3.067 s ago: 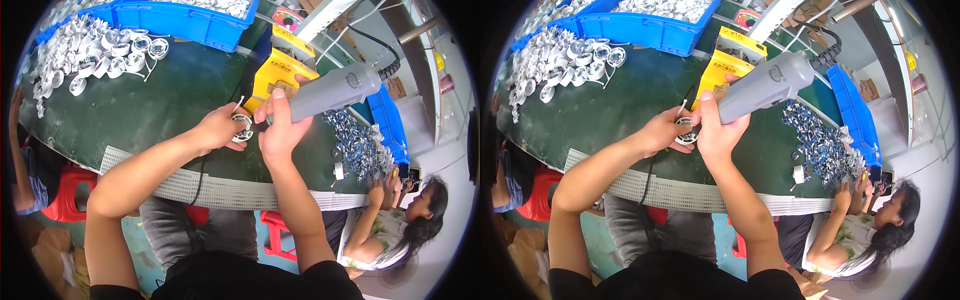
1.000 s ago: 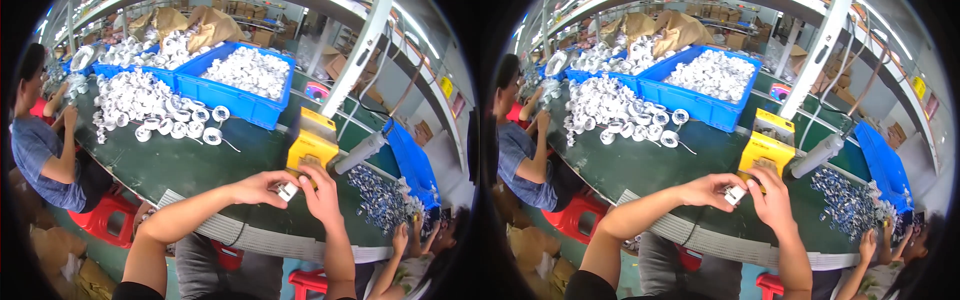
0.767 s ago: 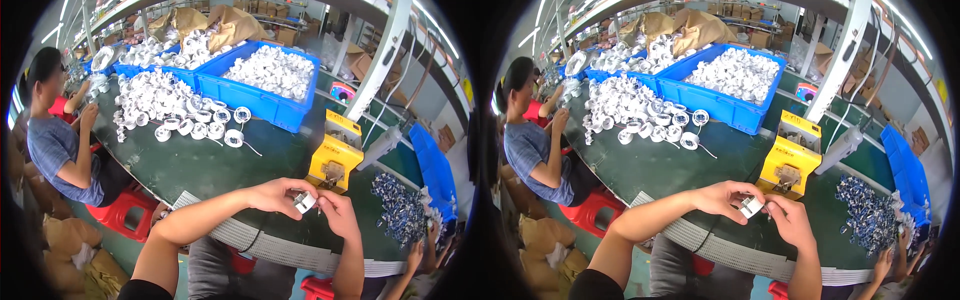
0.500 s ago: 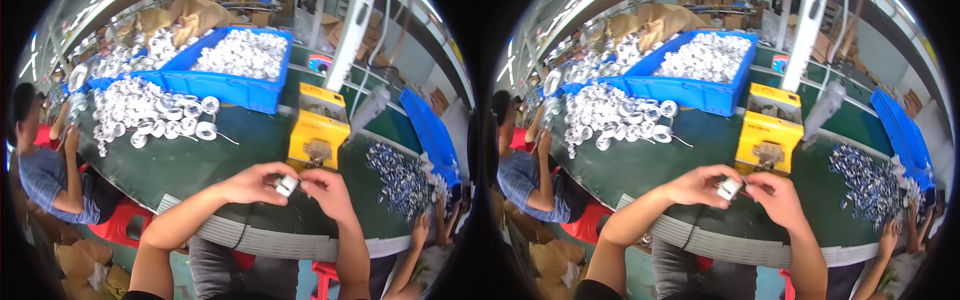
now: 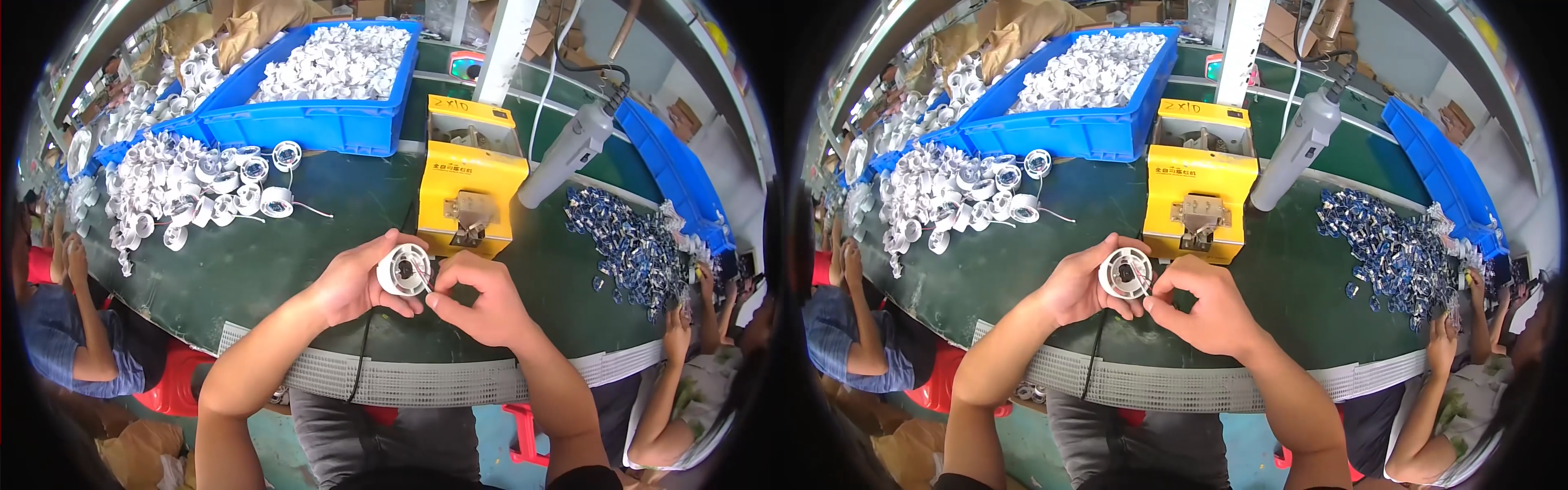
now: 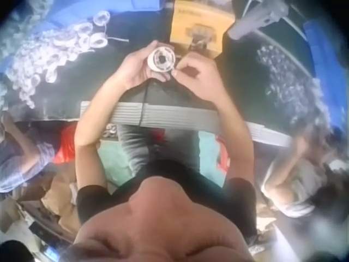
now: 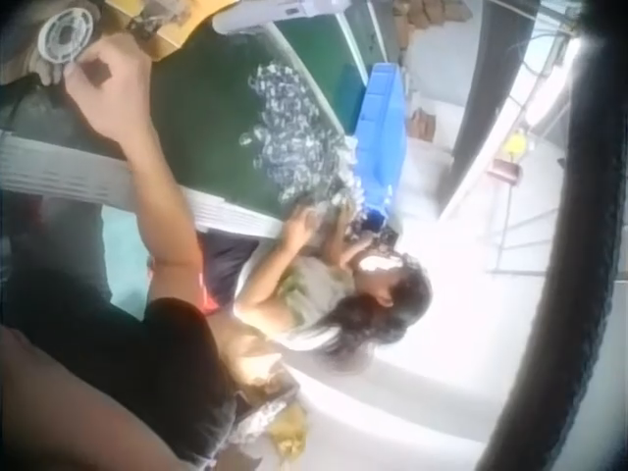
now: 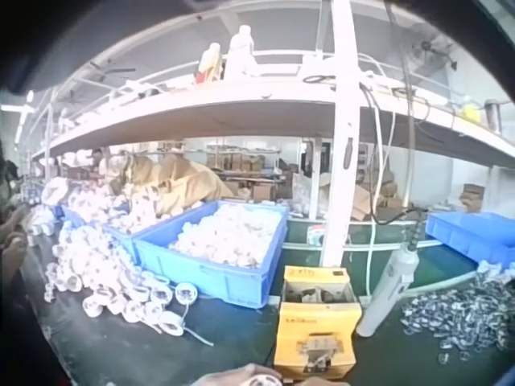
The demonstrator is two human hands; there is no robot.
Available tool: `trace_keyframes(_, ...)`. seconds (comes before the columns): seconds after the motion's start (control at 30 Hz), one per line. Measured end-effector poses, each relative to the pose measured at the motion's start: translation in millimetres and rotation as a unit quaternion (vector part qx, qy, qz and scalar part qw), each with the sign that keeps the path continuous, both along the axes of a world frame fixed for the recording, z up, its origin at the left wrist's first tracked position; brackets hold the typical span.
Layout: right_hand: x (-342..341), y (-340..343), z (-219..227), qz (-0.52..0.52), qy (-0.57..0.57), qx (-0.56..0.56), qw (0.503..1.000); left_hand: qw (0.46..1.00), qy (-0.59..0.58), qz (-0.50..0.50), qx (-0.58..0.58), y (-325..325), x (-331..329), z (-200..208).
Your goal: The person assembles small circular electronic components by hand using an electric screwdriver at a production line station.
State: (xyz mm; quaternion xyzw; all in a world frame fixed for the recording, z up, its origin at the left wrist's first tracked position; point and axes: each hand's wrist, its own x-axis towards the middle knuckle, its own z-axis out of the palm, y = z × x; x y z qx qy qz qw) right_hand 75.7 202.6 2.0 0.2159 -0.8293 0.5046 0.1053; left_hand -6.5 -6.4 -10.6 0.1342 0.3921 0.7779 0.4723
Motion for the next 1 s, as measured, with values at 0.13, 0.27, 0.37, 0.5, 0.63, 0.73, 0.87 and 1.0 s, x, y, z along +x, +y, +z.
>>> trace_keyframes(0.13,-1,-3,1,0.009,-0.014,0.021,1.0,1.0,0.003,0.007,-0.027,2,2,1)
trace_keyframes(0.27,1,-8,1,-0.05,-0.02,0.007,0.999,0.995,0.069,-0.027,-0.073,3,6,4)
trace_keyframes(0.37,1,-9,3,-0.083,-0.021,0.004,0.996,0.996,0.065,-0.033,-0.056,7,8,3)
trace_keyframes(0.5,0,-5,13,-0.123,0.119,0.048,0.984,0.997,0.047,0.048,-0.026,6,9,5)
trace_keyframes(0.63,-1,2,10,-0.122,0.194,0.112,0.967,0.996,0.034,0.086,0.007,3,7,11)
trace_keyframes(0.73,-4,2,8,-0.141,0.224,0.104,0.959,0.994,0.044,0.096,0.028,4,8,10)
trace_keyframes(0.87,3,-3,6,-0.088,-0.054,-0.12,0.987,0.991,0.047,0.111,0.058,8,15,8)
trace_keyframes(1.0,5,-12,1,-0.058,-0.16,-0.297,0.94,0.991,0.067,0.09,0.068,11,21,9)
